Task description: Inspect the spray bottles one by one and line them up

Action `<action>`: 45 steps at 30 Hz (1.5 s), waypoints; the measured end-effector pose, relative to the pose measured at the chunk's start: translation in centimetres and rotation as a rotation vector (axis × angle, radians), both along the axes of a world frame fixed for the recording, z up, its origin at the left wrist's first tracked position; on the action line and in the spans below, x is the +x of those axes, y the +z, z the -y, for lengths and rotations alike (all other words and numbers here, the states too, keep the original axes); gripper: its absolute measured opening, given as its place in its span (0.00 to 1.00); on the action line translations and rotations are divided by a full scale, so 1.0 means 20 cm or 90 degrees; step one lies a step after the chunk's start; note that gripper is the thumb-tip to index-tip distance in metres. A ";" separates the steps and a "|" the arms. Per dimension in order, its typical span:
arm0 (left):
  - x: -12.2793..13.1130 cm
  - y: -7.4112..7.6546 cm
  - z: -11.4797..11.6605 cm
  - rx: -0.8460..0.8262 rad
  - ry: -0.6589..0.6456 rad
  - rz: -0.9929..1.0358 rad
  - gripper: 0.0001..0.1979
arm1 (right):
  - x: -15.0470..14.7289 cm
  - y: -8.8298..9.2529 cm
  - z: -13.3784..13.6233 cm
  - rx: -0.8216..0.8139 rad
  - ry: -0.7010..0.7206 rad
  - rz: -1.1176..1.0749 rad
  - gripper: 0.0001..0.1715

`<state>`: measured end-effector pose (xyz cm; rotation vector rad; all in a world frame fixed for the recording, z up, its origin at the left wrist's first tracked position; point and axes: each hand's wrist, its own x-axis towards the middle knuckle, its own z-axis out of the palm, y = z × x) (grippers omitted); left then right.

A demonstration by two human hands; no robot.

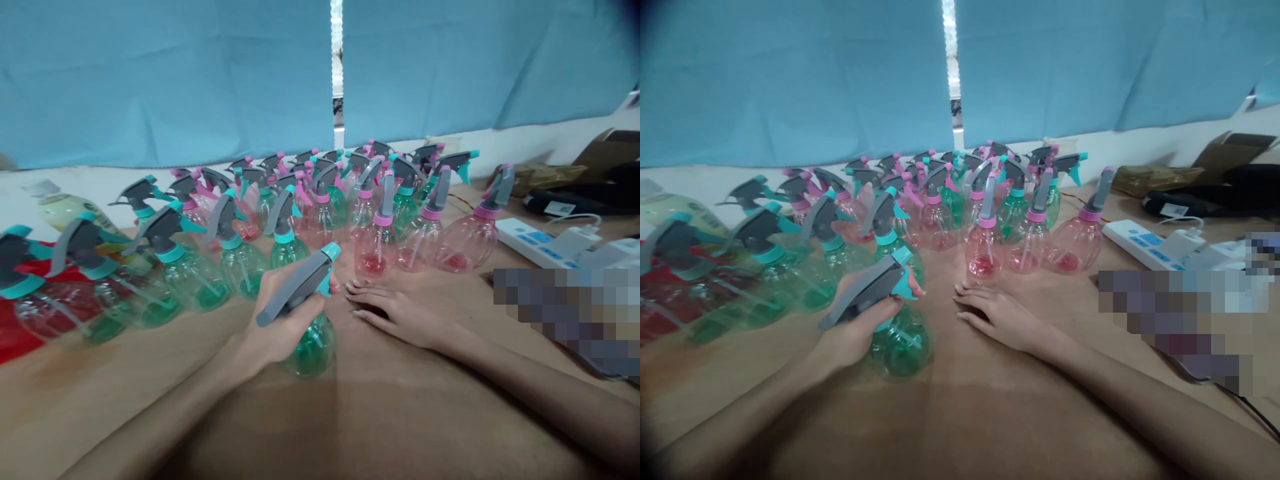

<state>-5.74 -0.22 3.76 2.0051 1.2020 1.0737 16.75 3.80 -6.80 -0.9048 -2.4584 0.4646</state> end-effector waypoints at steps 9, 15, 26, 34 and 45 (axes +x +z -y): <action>0.00 -0.04 -0.01 -0.024 -0.003 0.046 0.18 | 0.00 -0.01 0.00 -0.006 -0.007 0.002 0.23; 0.02 -0.03 0.00 -0.017 -0.004 0.061 0.17 | 0.00 0.00 0.00 -0.002 -0.004 0.017 0.23; 0.01 -0.03 0.00 -0.038 -0.003 0.049 0.19 | 0.00 0.00 0.00 0.005 0.000 0.001 0.23; 0.01 -0.03 0.00 -0.040 -0.005 0.052 0.18 | 0.00 -0.01 0.00 0.011 -0.004 0.016 0.23; 0.01 -0.04 0.00 -0.031 -0.006 0.054 0.18 | 0.00 -0.01 0.00 0.005 -0.001 0.007 0.23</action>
